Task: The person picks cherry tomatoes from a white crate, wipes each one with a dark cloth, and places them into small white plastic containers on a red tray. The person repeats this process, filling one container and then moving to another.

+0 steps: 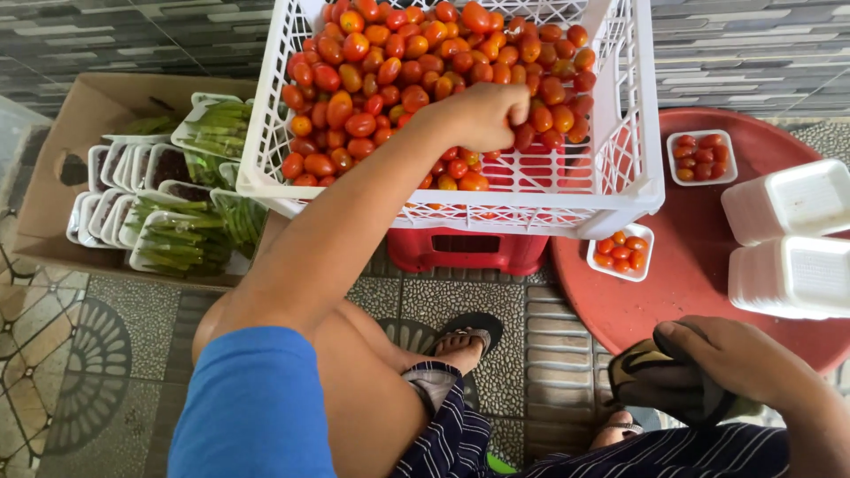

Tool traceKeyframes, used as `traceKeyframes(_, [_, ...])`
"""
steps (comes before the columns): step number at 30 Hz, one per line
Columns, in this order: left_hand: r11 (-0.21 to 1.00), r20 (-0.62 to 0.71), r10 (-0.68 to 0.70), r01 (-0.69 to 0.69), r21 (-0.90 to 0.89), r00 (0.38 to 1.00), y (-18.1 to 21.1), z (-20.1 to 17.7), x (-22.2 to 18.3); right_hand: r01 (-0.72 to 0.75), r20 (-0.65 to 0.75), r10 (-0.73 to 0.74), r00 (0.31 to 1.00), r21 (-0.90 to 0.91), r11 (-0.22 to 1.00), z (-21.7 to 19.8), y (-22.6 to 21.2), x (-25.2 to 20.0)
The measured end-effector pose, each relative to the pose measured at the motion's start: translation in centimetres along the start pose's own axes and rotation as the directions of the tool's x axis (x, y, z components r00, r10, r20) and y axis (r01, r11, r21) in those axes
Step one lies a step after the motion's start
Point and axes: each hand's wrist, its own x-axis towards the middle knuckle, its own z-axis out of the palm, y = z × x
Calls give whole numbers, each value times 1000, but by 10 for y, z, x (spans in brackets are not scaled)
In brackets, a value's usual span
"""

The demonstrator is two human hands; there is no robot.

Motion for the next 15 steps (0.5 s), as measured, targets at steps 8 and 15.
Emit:
traceKeyframes(8, [877, -152, -63, 127, 463, 986, -33, 30, 37, -21, -3, 21, 1000, 32, 999, -3, -10, -3])
traceKeyframes(15, [830, -180, -111, 191, 524, 977, -27, 22, 34, 30, -15, -29, 999, 21, 999, -2, -5, 1])
